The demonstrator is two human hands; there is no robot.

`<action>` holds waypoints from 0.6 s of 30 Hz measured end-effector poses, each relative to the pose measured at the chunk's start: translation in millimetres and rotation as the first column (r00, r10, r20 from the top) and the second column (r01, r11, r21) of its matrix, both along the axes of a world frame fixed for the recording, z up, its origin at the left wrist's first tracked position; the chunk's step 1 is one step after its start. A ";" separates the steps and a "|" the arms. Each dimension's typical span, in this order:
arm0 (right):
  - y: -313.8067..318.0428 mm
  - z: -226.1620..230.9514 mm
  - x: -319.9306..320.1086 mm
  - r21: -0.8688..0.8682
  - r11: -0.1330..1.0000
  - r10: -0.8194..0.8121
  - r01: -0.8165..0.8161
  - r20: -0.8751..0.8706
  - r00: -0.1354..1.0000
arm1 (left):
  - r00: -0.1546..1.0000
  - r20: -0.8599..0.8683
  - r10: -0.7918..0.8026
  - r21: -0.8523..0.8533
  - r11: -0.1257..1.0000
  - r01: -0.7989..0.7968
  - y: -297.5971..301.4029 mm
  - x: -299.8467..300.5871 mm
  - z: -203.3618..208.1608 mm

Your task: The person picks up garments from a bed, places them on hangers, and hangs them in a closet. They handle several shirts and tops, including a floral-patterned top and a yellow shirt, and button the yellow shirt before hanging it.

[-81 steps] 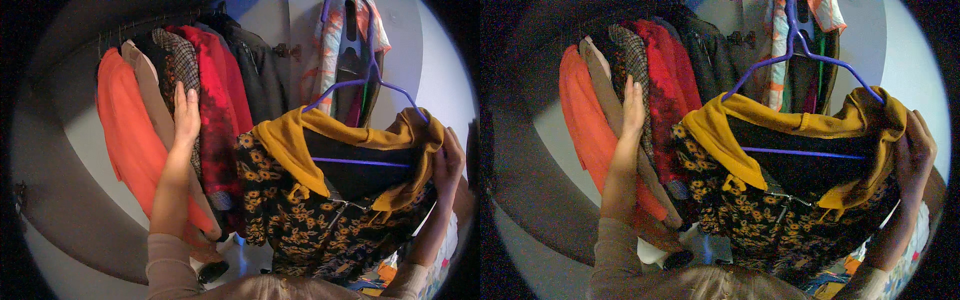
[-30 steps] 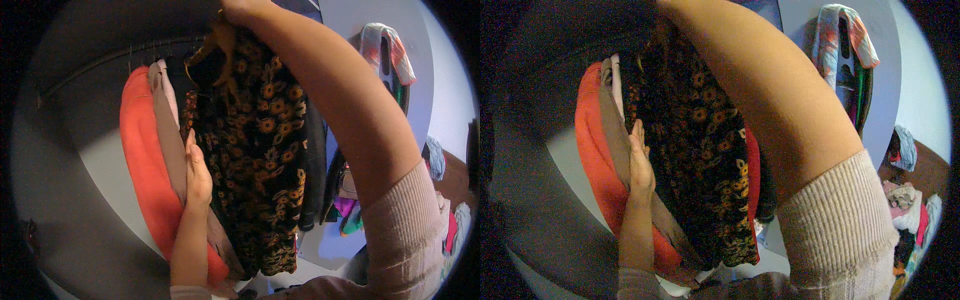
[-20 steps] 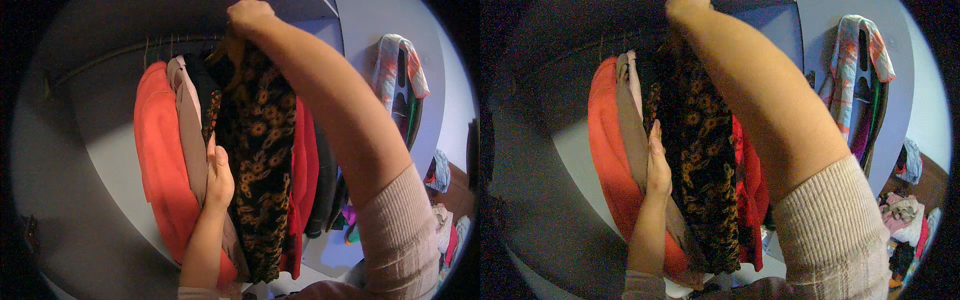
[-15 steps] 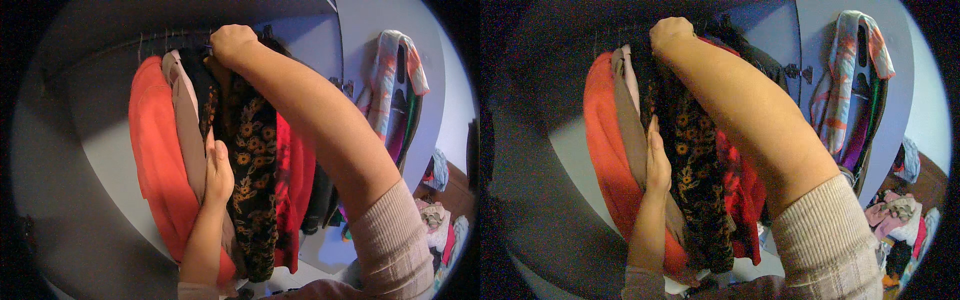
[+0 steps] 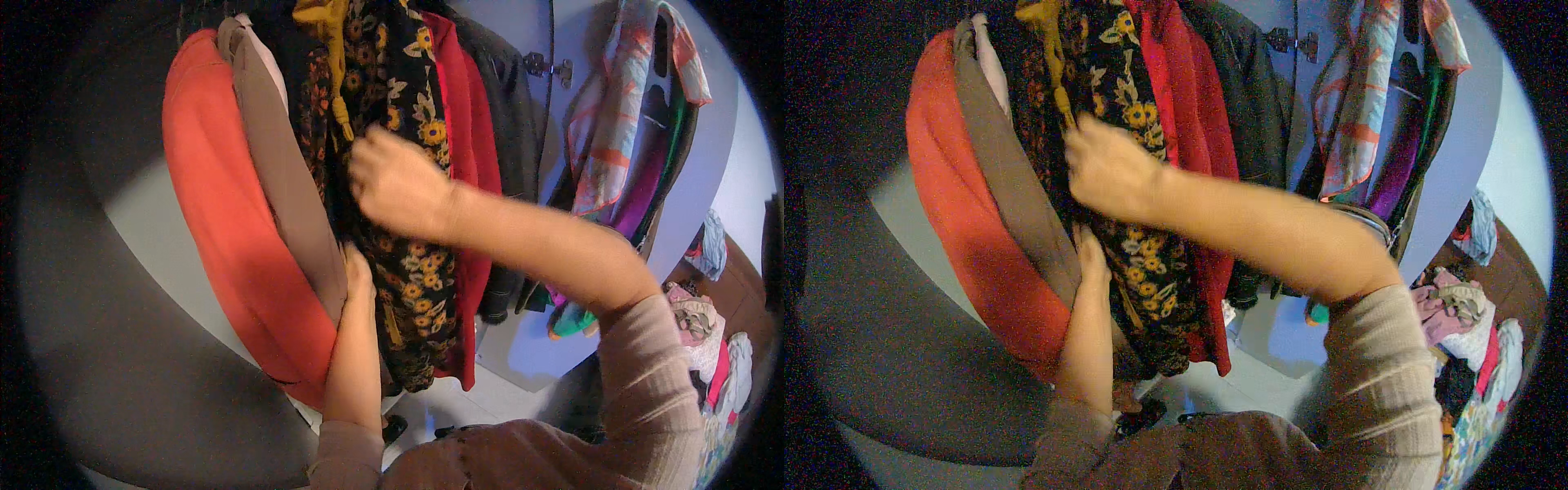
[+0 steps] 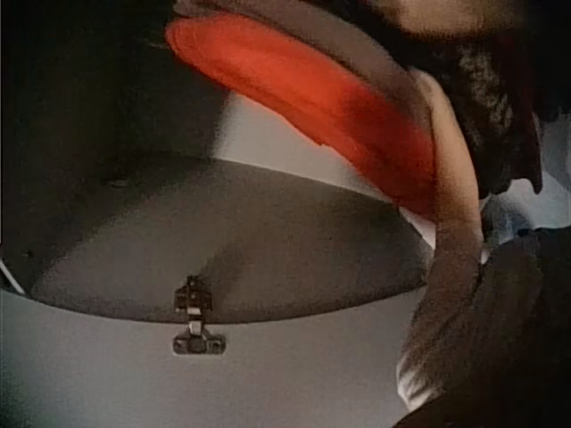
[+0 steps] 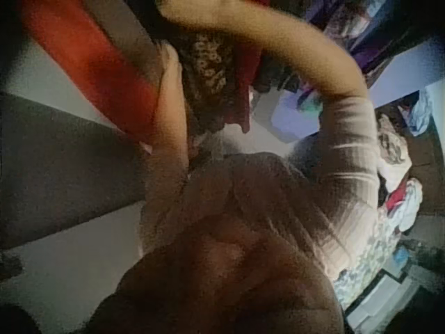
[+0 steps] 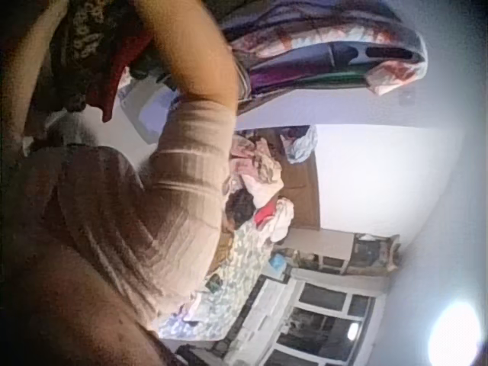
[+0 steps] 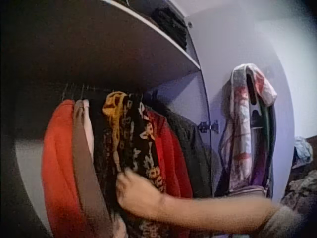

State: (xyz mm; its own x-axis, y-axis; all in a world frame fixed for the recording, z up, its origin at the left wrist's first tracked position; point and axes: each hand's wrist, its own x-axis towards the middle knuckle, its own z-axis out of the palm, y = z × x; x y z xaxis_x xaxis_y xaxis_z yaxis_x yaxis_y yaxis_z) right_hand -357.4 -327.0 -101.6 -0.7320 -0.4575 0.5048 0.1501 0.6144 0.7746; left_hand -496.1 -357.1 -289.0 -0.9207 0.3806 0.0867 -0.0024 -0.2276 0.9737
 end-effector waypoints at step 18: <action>38.9 -174.8 -211.8 -0.629 0.748 0.508 -0.212 0.338 0.792 | 0.965 0.158 0.208 -0.138 0.973 -0.187 -88.5 -44.4 -27.4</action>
